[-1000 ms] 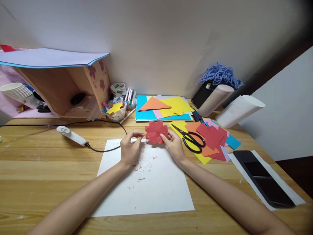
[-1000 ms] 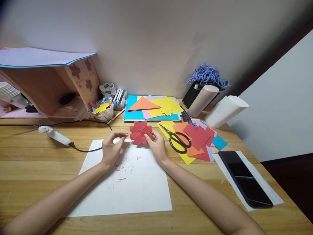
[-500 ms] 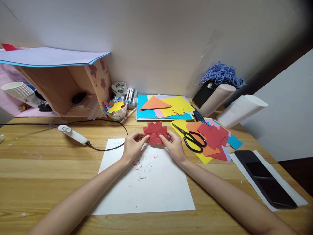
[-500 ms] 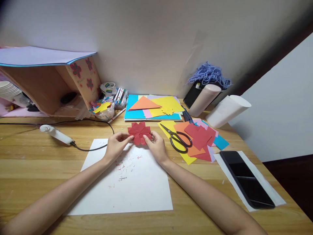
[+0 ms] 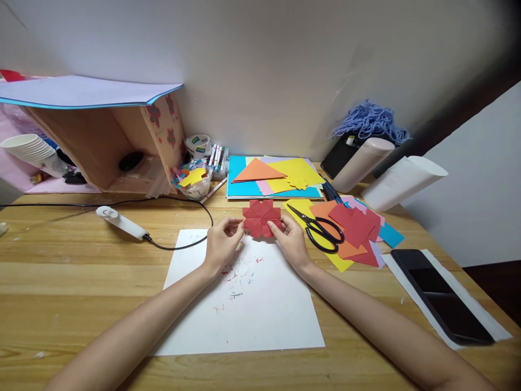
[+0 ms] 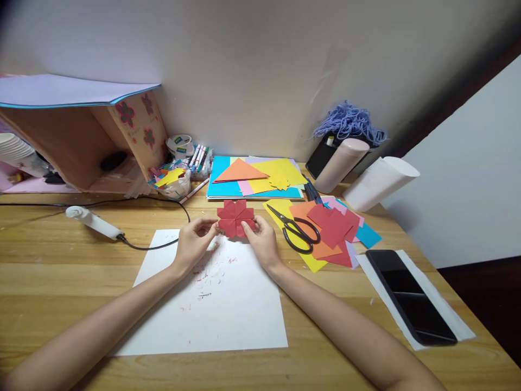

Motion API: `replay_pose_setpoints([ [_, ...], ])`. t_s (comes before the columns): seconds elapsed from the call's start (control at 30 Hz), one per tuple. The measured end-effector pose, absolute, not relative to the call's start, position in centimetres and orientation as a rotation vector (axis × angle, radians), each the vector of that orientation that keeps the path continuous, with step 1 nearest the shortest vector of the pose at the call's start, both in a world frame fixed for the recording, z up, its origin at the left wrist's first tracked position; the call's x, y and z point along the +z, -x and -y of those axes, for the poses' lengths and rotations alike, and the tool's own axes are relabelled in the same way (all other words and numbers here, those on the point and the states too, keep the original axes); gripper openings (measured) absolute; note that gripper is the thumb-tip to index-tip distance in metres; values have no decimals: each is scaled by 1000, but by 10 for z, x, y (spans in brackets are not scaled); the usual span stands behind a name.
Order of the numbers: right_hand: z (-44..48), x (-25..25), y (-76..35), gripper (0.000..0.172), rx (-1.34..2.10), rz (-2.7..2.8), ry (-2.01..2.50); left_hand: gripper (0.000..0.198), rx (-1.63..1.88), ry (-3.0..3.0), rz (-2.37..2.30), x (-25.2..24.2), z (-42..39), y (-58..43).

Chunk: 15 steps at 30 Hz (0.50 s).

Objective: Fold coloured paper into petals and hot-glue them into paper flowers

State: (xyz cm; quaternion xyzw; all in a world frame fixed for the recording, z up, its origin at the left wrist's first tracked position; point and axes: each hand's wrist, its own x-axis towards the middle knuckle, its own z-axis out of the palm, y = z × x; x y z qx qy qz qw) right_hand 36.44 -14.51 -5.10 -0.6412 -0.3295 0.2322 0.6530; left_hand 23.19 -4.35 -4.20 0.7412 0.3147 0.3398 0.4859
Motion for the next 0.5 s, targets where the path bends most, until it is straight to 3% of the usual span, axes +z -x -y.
replay_pose_setpoints([
  [0.5,145,-51,-365,26,497,738,1464,22,868,-1936,-833,-35,43,-229],
])
